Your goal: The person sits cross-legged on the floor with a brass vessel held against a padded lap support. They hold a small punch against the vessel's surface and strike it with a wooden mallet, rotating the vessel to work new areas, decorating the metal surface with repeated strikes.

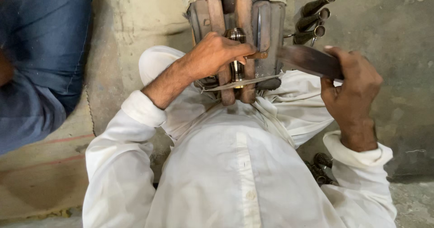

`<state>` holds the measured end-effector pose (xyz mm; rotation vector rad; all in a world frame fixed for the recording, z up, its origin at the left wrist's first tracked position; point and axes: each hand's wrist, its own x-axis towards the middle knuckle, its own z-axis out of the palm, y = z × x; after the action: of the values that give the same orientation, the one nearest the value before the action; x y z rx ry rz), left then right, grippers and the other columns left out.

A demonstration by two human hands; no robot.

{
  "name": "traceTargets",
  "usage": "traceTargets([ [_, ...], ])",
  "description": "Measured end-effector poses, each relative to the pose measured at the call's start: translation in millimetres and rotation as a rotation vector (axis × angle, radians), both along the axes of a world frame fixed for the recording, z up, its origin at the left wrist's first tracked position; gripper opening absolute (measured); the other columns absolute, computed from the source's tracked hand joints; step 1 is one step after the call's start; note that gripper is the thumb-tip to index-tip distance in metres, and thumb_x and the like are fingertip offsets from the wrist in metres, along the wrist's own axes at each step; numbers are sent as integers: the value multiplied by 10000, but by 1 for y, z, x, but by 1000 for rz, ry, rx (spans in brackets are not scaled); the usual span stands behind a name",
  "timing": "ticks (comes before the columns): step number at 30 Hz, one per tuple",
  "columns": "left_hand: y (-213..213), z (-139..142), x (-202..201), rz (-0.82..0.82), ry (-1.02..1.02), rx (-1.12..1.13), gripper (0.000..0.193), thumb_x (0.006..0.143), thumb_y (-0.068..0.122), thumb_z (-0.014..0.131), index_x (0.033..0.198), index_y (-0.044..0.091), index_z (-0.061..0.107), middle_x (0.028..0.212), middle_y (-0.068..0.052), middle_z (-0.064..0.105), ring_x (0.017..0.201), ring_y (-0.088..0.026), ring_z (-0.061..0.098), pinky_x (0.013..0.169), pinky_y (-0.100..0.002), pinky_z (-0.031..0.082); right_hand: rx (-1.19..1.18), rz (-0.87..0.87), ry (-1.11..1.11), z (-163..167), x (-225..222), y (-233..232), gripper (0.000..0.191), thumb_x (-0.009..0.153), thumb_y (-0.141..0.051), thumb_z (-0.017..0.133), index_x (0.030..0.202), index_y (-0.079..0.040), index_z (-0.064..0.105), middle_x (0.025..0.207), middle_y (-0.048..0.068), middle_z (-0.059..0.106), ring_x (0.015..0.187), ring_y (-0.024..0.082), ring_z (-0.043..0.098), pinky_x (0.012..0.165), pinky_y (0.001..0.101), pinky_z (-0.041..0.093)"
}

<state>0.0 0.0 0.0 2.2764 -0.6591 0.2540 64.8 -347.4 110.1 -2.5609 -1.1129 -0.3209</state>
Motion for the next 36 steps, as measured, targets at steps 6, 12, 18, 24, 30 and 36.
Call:
traceTargets([
  [6, 0, 24, 0, 187, -67, -405, 171, 1006, 85, 746, 1085, 92, 593, 1152, -129, 769, 835, -115, 747, 592, -236, 618, -52, -13, 179, -11, -7, 1, 491, 918, -65, 802, 1386, -47, 653, 1074, 121, 713, 841, 203, 679, 761, 336, 537],
  [12, 4, 49, 3, 38, -107, -385, 357, 969, 144, 777, 1262, 61, 591, 1004, -83, 752, 870, -210, 765, 710, -317, 648, 396, -64, 958, -67, -28, 8, 383, 922, -122, 823, 1222, -3, 617, 889, -31, 600, 802, 41, 536, 701, 226, 456],
  [18, -3, 56, 23, -72, 105, 33, 353, 935, 208, 813, 1192, 46, 632, 651, -163, 652, 602, -300, 697, 560, -450, 504, 573, -68, 1069, -90, -36, 12, 368, 947, -105, 793, 1252, -5, 613, 976, -19, 631, 889, 37, 579, 795, 222, 502],
  [24, -5, 56, 27, -120, -1, 185, 302, 930, 162, 769, 1167, 29, 638, 608, -127, 671, 632, -274, 738, 518, -418, 530, 535, -116, 496, -81, -41, 16, 421, 998, -75, 816, 1323, 35, 571, 1129, 114, 685, 1040, 129, 642, 897, 273, 531],
  [30, -7, 55, 29, -159, 55, 201, 286, 929, 109, 715, 1205, 62, 654, 720, -65, 762, 640, -204, 763, 482, -379, 548, 184, -167, -5, -65, -41, 15, 523, 825, 101, 759, 1320, -20, 643, 1095, 177, 723, 948, 349, 668, 831, 435, 519],
  [36, -7, 56, 26, -143, 9, 197, 293, 926, 0, 667, 1209, 75, 649, 811, -51, 789, 714, -212, 777, 527, -354, 583, 331, -129, 108, -54, -39, 13, 464, 895, 98, 734, 1334, -2, 622, 1069, 191, 676, 950, 339, 688, 804, 411, 544],
])
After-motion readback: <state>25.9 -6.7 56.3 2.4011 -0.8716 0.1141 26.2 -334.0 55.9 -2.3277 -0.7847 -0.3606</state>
